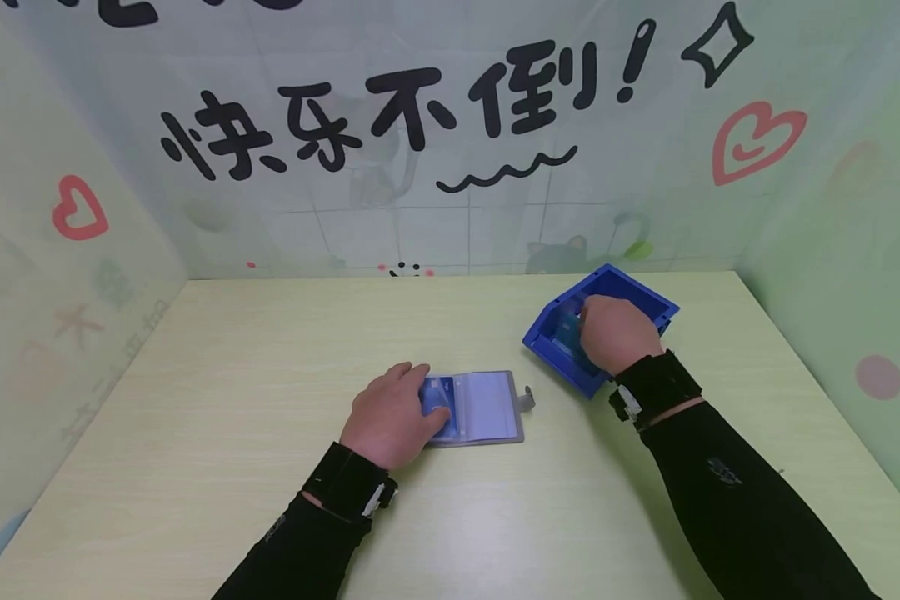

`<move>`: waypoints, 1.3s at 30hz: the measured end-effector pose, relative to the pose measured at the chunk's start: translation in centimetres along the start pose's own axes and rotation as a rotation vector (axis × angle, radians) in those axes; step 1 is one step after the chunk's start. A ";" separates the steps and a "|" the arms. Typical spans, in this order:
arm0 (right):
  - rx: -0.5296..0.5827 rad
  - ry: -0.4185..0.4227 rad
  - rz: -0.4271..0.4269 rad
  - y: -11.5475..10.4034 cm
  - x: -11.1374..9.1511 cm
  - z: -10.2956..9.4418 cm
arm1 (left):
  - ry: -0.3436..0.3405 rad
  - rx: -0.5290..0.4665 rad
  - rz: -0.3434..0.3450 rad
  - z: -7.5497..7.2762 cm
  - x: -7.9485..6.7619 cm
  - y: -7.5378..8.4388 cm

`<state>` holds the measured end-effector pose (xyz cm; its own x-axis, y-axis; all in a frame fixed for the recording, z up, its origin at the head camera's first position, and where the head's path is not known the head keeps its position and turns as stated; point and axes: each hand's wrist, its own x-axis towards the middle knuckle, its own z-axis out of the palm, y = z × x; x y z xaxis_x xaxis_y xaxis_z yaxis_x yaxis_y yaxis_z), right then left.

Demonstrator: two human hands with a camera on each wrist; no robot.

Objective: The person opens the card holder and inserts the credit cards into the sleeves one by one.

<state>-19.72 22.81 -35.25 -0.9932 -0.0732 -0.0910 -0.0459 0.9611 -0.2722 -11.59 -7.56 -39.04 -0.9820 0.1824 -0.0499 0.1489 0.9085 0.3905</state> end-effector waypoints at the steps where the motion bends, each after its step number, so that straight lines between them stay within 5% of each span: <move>1: 0.017 0.004 0.001 0.0 0.0 -0.1 | 0.001 0.000 0.002 0.0 0.0 0.0; 8: 0.125 0.061 0.013 0.3 -0.8 -0.8 | 0.001 0.000 0.003 0.0 0.0 0.0; 16: 0.270 0.219 0.023 -0.2 -2.5 -2.4 | 0.005 -0.010 0.003 0.0 0.1 -0.1; 22: 0.423 0.251 -0.034 -1.7 -3.8 -2.2 | 0.009 -0.019 0.005 0.0 0.2 0.1; 28: 0.587 0.185 -0.047 -3.0 -4.5 -1.0 | 0.003 -0.077 0.011 -0.1 0.2 0.4; 39: 0.929 -0.068 -0.064 -5.1 -4.1 3.2 | 0.001 -0.268 -0.006 -0.3 0.1 0.8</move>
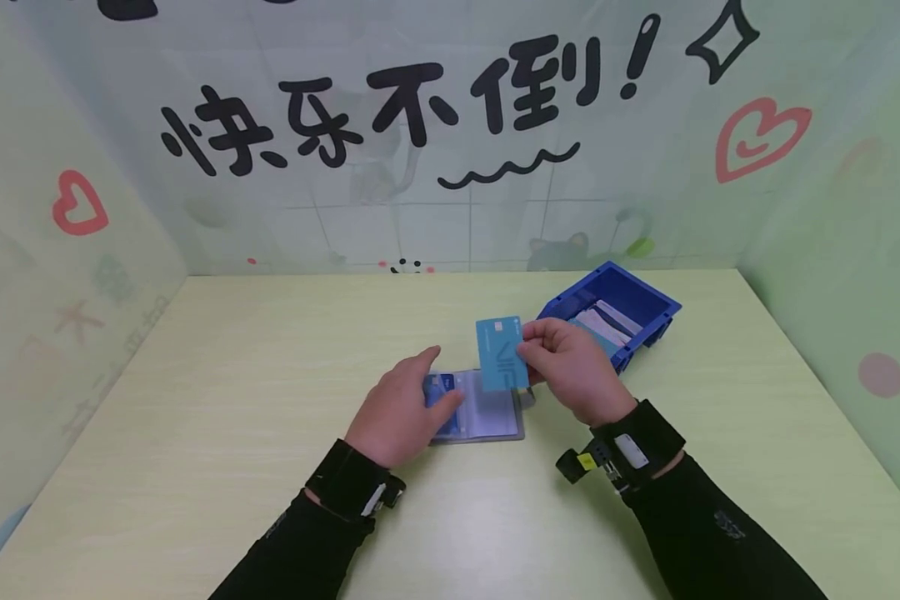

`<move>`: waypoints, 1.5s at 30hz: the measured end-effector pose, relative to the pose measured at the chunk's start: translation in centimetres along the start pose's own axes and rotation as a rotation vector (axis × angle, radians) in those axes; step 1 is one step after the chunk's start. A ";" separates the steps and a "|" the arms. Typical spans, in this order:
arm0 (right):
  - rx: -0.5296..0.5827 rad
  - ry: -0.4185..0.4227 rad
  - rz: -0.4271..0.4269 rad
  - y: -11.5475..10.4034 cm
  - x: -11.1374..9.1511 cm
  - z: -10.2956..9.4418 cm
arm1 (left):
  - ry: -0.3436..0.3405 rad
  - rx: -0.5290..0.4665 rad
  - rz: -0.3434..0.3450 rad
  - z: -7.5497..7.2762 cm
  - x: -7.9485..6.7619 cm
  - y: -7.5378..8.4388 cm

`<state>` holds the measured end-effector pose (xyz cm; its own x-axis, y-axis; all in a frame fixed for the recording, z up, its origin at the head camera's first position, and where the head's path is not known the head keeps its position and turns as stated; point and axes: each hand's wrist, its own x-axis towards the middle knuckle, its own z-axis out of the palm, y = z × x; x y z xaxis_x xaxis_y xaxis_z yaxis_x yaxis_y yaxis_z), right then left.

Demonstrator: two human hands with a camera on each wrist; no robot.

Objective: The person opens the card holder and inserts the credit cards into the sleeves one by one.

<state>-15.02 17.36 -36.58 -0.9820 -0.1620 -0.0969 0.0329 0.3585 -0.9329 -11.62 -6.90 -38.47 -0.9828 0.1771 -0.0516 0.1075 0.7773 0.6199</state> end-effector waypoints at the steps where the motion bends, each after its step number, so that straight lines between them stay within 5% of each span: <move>1: 0.016 -0.006 0.006 0.2 0.0 0.4 | -0.001 -0.024 0.005 0.0 0.0 0.0; 12: 0.109 -0.069 0.008 0.9 -0.3 2.8 | 0.038 -0.196 0.109 0.6 -0.1 0.3; 20: 0.063 -0.071 0.030 0.9 -0.5 3.3 | 0.047 -0.295 0.074 0.7 -0.2 0.8; 32: -0.241 0.022 -0.090 1.0 -0.6 2.7 | 0.090 -0.236 -0.020 0.1 0.2 0.1; 39: -0.481 -0.119 -0.018 1.6 -0.3 3.1 | 0.071 -0.175 -0.045 0.0 0.5 -0.5; 45: -0.549 -0.166 0.023 1.8 -0.4 3.5 | 0.075 -0.132 -0.055 0.2 0.6 -0.7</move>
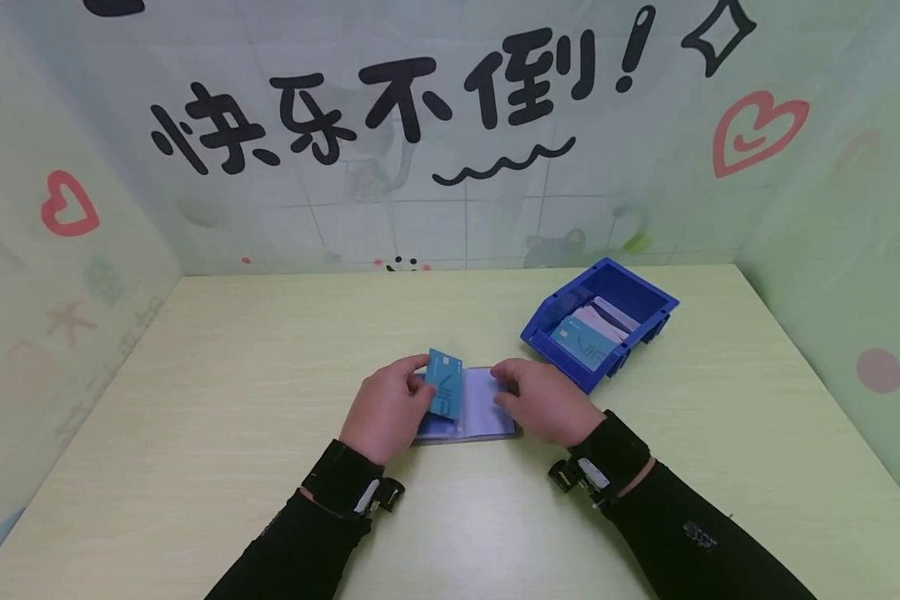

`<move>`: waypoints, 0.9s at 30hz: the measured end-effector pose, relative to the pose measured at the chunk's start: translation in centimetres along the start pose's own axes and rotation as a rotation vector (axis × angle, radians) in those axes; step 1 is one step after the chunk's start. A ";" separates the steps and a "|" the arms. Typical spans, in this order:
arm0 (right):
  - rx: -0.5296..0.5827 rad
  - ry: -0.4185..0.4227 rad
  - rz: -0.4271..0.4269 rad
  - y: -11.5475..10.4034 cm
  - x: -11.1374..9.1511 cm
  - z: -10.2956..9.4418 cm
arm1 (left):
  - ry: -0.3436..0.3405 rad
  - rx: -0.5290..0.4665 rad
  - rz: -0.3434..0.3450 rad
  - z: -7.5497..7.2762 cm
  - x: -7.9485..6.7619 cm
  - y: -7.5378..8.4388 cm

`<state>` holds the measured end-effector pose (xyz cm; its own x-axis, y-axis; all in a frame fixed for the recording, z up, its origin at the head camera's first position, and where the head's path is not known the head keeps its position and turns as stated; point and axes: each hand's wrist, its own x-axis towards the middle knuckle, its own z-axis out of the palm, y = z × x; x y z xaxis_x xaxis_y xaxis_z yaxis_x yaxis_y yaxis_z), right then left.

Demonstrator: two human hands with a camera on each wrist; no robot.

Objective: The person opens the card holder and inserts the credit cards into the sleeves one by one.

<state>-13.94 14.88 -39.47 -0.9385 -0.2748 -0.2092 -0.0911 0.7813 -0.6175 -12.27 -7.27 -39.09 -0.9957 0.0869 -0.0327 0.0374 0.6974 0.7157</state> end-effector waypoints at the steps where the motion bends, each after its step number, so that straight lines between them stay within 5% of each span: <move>1: -0.005 0.001 0.001 0.0 0.0 0.0 | 0.001 0.007 -0.005 0.0 0.0 0.0; 27: -0.039 0.004 -0.008 -0.4 -0.4 -0.3 | -0.059 0.121 0.008 0.3 0.1 -0.1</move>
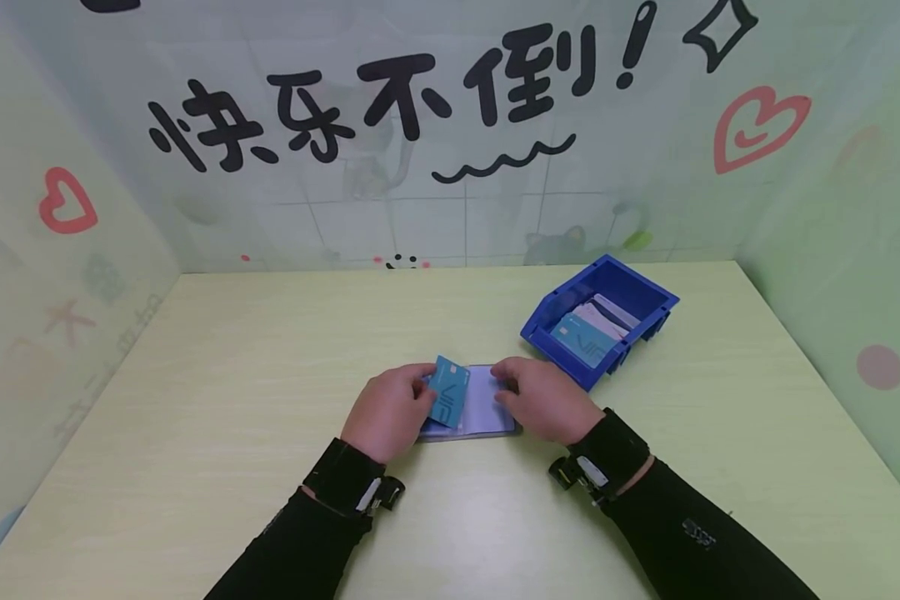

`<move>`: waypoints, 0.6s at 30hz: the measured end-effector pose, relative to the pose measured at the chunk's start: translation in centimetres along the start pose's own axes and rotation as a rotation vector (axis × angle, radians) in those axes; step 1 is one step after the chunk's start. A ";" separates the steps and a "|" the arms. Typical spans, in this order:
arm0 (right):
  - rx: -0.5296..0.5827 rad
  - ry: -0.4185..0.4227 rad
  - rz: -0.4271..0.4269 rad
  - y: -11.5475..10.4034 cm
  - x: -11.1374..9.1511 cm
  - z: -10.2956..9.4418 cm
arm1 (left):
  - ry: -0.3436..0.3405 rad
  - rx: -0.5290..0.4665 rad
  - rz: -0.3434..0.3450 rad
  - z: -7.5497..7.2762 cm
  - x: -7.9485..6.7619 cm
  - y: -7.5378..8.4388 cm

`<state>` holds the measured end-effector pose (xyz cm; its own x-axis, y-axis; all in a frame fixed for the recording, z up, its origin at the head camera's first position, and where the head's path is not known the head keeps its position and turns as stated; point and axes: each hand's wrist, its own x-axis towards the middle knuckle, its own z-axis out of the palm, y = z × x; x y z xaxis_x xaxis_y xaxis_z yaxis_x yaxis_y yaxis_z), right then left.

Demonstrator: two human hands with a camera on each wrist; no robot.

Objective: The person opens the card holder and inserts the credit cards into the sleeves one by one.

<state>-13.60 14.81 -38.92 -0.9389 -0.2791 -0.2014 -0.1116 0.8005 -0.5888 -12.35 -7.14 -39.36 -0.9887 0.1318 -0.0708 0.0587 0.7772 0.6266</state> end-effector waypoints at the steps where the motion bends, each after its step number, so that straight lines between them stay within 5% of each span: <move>1: -0.002 0.001 -0.001 0.0 0.0 0.0 | 0.000 0.003 0.003 0.0 0.0 0.0; 18: -0.002 -0.005 0.003 0.2 0.1 0.1 | 0.003 0.050 0.031 0.5 -0.2 0.2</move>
<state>-13.66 14.93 -39.15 -0.9375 -0.2794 -0.2072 -0.1094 0.8023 -0.5868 -12.05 -6.75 -39.62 -0.9867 0.1549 -0.0494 0.0965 0.8026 0.5887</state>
